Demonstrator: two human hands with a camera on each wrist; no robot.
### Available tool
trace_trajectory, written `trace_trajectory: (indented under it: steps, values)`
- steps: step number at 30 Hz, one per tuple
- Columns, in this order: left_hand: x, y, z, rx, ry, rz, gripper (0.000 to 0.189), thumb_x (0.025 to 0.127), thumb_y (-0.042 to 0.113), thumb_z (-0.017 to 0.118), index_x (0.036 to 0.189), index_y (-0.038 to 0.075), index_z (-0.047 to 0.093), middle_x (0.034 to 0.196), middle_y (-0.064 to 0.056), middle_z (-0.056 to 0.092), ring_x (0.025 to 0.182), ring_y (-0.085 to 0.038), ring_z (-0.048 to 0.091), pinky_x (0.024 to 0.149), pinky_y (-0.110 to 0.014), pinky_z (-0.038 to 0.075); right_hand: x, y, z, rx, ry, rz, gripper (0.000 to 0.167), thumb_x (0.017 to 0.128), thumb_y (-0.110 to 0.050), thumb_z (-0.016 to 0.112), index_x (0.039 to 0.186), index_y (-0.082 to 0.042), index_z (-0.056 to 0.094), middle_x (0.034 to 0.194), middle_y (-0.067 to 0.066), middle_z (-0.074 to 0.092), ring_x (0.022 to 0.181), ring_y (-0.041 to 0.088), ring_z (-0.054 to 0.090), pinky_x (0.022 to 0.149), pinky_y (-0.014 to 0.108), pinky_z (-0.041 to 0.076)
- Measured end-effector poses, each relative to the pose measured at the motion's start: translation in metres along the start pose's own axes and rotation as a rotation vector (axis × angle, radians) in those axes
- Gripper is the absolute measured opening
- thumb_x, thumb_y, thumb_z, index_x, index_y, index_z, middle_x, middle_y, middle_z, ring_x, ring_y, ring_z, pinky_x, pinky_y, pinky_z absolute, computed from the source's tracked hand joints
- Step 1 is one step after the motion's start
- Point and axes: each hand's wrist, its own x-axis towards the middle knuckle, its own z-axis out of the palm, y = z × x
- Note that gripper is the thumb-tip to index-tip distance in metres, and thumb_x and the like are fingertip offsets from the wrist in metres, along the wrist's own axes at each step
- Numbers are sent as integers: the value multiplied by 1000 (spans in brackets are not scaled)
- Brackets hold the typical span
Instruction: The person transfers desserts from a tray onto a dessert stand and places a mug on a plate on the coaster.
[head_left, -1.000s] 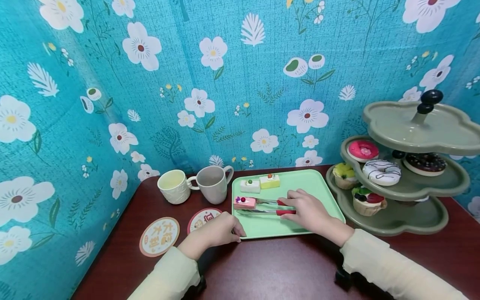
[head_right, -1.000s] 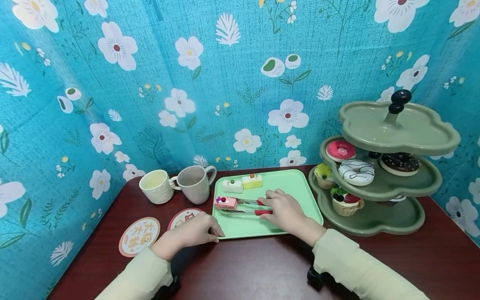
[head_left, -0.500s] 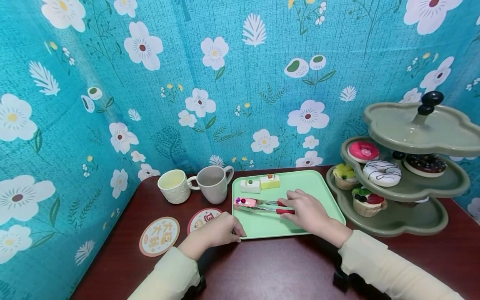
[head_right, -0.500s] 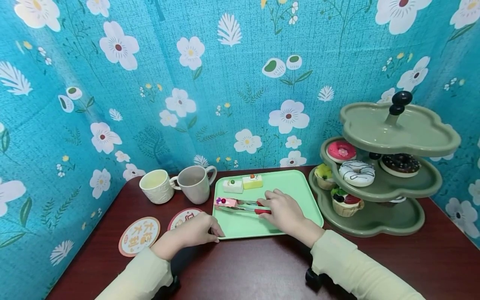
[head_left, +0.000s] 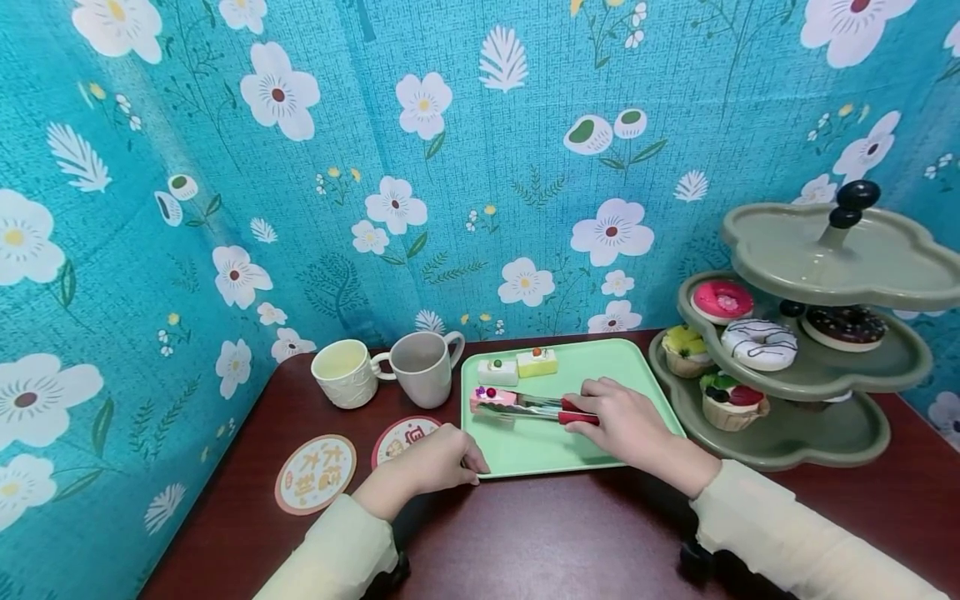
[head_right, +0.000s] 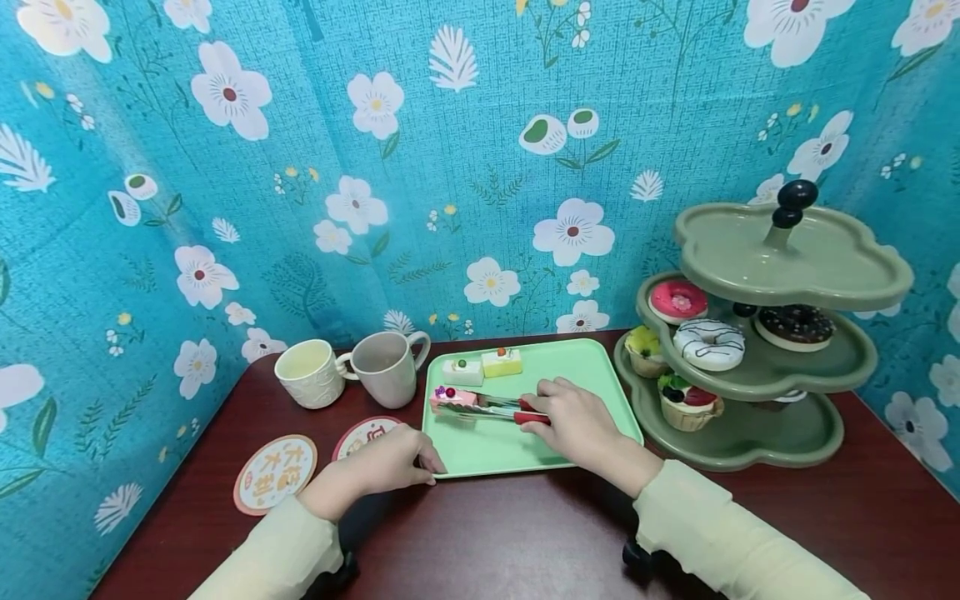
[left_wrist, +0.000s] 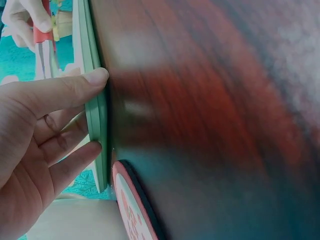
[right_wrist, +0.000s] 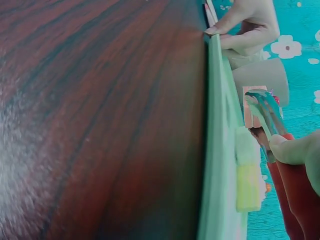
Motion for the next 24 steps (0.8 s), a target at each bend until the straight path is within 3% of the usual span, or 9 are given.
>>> trace_trajectory:
  steps: [22,24]
  values:
    - [1,-3,0,-6,3,12,13,86,-2,79,93,9,82,82,7,73,74,3,63,70,-18,53,-14,1,-69,-95,96,62,44,76,-32,91,112,-7,80,92,5,67,73,19,58,53,31,45]
    - [1,-3,1,-10,2,11,13,86,-2,79,93,9,82,81,7,73,74,3,63,70,-18,53,-16,2,-74,-105,124,52,48,84,-46,83,112,-7,80,92,5,68,72,20,59,52,30,45]
